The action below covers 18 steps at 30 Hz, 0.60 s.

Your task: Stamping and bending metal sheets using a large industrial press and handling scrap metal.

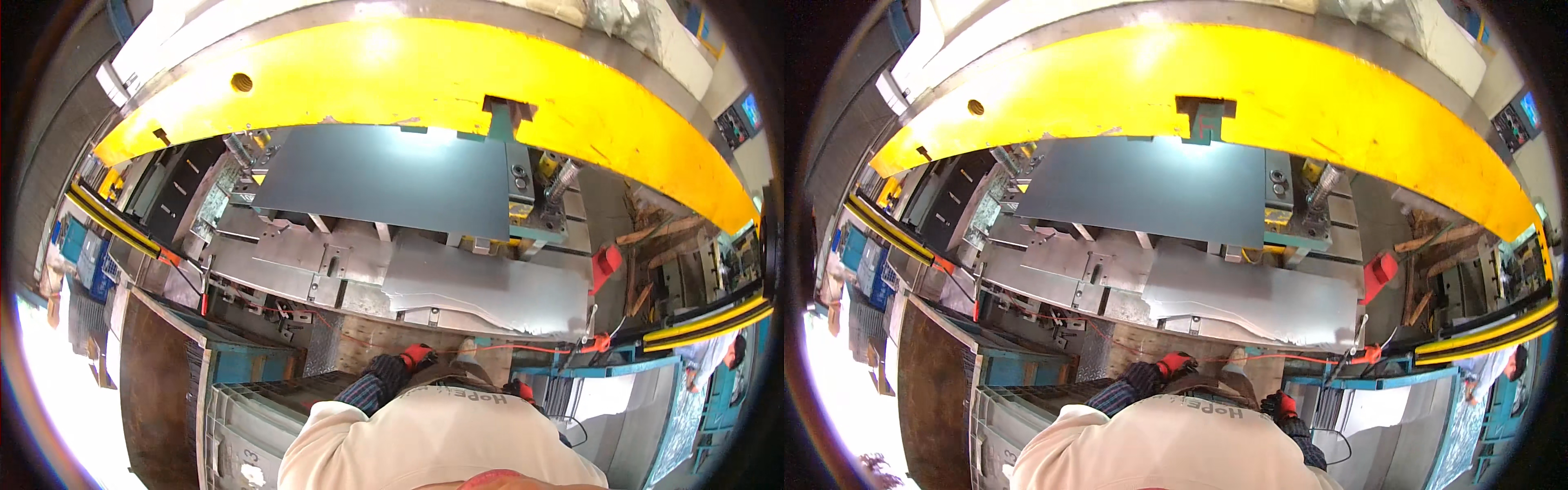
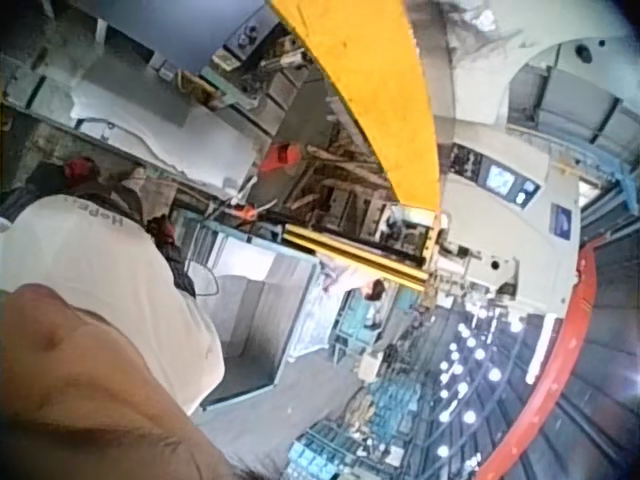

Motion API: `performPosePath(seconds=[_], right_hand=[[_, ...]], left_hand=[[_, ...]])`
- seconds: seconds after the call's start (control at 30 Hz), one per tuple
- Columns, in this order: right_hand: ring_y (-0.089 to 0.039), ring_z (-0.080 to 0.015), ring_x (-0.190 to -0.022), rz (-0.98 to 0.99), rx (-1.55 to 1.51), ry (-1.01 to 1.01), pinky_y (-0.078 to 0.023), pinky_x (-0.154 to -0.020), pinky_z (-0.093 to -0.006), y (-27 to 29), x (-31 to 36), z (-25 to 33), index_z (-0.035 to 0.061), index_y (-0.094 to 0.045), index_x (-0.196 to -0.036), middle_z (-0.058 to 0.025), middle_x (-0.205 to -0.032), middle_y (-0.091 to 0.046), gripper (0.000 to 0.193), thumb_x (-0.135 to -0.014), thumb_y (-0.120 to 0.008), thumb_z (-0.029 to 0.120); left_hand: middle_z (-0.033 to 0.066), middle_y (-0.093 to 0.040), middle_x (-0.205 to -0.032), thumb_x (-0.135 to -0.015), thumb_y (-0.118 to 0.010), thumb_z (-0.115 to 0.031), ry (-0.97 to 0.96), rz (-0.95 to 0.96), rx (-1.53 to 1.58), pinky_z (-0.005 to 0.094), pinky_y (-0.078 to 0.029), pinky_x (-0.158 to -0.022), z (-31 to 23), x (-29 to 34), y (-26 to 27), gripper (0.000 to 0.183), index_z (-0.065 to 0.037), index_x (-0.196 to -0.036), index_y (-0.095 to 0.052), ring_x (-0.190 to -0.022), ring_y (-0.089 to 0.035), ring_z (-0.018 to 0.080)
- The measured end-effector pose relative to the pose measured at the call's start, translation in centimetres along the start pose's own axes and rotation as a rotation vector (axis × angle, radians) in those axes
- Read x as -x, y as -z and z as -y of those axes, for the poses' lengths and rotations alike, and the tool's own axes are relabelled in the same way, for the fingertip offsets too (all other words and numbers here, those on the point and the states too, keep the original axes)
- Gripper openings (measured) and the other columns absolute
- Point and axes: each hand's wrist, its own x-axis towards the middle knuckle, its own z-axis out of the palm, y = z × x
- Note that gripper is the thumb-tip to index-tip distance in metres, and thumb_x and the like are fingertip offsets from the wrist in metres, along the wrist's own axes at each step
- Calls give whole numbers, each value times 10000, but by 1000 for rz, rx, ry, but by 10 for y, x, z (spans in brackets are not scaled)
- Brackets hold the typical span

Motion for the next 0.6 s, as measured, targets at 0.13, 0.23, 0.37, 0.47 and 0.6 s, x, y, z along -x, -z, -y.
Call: performPosePath(seconds=[0.13,0.23,0.37,0.47,0.6], right_hand=[[-509,-292,-571,-155,247,30,-425,-543,-365,-23,-9,16,-16,-448,-776,-196,-726,-531,329,-787,-322,288],[-510,-285,-566,-188,340,29,-426,-532,-356,-34,-18,21,6,-438,-724,-182,-714,-527,284,-786,-327,260],[-511,-277,-558,-197,392,32,-427,-517,-344,-29,-27,20,35,-423,-654,-164,-699,-523,245,-785,-335,222],[-517,-280,-567,5,1079,199,-430,-516,-346,-26,-27,23,35,-429,-653,-155,-710,-525,225,-780,-333,194],[-531,-303,-614,-350,741,83,-437,-525,-368,-87,0,31,14,-456,-720,-165,-755,-526,211,-774,-331,175]], left_hand=[[119,-557,-630,-732,-459,-198,651,-129,1293,329,-435,-476,-18,12,24,205,-14,-741,-549,-538,-553,230],[84,-539,-588,-732,-458,-136,635,-192,1391,307,-411,-381,-5,20,22,161,4,-708,-534,-440,-526,198],[113,-549,-620,-713,-482,-200,553,-236,1077,331,-426,-451,18,28,-2,183,-24,-695,-528,-502,-538,217],[149,-549,-690,-676,-513,-281,244,-227,405,342,-426,-542,32,26,-19,239,-46,-714,-536,-591,-539,248],[148,-542,-718,-668,-515,-311,5,-201,46,349,-409,-596,-18,35,13,267,-73,-782,-546,-656,-527,276]])
